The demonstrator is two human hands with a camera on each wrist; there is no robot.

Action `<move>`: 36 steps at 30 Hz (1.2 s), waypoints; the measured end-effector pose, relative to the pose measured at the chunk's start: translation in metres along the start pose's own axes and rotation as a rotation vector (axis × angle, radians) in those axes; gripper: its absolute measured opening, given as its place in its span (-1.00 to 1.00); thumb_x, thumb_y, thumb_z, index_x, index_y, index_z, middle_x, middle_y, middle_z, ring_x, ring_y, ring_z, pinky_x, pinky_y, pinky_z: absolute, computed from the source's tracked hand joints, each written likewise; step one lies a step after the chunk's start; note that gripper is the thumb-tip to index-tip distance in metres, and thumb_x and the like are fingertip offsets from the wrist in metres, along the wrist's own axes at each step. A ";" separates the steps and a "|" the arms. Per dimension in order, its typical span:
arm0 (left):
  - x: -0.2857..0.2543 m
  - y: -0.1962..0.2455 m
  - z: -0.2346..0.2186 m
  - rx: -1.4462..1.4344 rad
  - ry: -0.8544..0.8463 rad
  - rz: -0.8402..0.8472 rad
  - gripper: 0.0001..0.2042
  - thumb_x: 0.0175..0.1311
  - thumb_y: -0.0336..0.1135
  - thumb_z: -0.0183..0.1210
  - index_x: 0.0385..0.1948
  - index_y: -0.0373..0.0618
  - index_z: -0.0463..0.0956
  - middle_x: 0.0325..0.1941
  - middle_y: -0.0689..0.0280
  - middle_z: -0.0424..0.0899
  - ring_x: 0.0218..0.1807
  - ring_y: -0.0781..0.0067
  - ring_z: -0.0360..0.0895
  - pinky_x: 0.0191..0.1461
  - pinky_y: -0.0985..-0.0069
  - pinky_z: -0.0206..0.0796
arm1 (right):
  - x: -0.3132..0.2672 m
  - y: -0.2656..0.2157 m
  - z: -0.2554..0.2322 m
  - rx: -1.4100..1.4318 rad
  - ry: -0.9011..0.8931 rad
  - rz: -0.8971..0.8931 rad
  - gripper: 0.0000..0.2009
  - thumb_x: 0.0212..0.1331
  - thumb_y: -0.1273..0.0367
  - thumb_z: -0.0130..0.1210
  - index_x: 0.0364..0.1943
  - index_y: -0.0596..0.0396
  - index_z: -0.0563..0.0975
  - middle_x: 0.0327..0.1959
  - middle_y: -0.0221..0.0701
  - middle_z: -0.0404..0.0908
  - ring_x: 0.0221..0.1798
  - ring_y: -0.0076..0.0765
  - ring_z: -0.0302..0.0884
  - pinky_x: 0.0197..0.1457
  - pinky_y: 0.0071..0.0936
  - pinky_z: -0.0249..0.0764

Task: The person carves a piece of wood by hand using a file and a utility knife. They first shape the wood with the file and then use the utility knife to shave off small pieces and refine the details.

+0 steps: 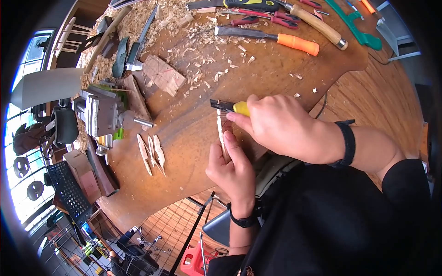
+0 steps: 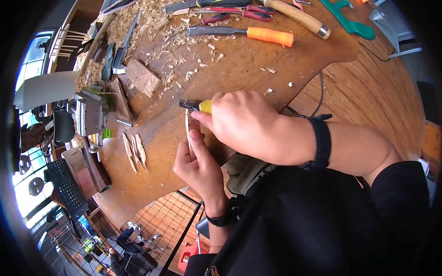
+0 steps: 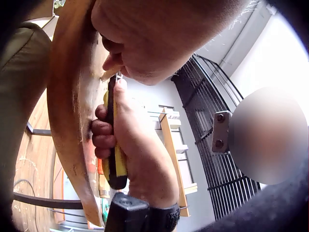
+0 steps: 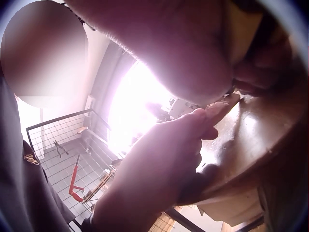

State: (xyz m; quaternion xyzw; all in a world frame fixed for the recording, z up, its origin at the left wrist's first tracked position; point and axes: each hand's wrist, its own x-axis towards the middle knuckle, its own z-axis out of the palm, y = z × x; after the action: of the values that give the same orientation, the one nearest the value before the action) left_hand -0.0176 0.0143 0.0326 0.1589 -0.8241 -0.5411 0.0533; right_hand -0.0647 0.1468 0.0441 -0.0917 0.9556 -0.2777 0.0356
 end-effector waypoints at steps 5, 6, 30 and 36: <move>-0.002 -0.013 0.004 0.048 0.014 0.057 -0.70 0.55 -0.31 0.17 -0.43 -0.33 0.56 -0.66 0.48 0.37 -0.56 0.80 0.19 -0.54 0.63 0.00 | 0.001 0.001 -0.007 -0.018 -0.010 0.032 -0.49 0.48 0.04 0.04 -0.52 0.16 0.64 -0.60 -0.12 0.64 -0.48 0.01 0.71 -0.41 -0.14 0.65; -0.002 -0.014 0.004 0.057 0.008 0.086 -0.72 0.52 -0.34 0.19 -0.45 -0.31 0.54 -0.73 0.44 0.30 -0.62 0.78 0.16 -0.60 0.55 0.01 | 0.010 0.004 -0.008 -0.029 -0.020 -0.034 -0.49 0.49 0.05 0.04 -0.53 0.17 0.63 -0.62 -0.11 0.63 -0.49 0.03 0.70 -0.42 -0.12 0.64; 0.008 -0.010 0.012 -1.042 -0.228 -0.148 -0.63 0.67 -0.16 -0.12 0.22 -0.27 0.42 -0.19 0.23 0.65 -0.24 0.50 0.58 -0.25 0.59 0.39 | 0.021 0.025 -0.016 1.254 -0.464 0.413 -0.69 0.44 0.10 0.21 -0.20 0.05 0.51 -0.54 -0.59 0.38 -0.56 -0.73 0.26 -0.53 -0.69 0.21; 0.007 -0.009 0.012 -0.974 -0.285 -0.170 -0.66 0.66 -0.22 -0.10 0.23 -0.26 0.39 -0.07 0.17 0.69 -0.07 0.43 0.67 -0.07 0.50 0.55 | 0.021 0.026 -0.015 1.246 -0.501 0.363 -0.73 0.48 0.14 0.15 -0.19 0.04 0.50 -0.45 -0.55 0.48 -0.52 -0.74 0.34 -0.50 -0.72 0.30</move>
State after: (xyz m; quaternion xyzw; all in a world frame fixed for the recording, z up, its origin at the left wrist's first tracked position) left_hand -0.0250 0.0195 0.0188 0.1069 -0.4595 -0.8810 -0.0357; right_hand -0.0913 0.1721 0.0421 0.0457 0.5815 -0.7346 0.3467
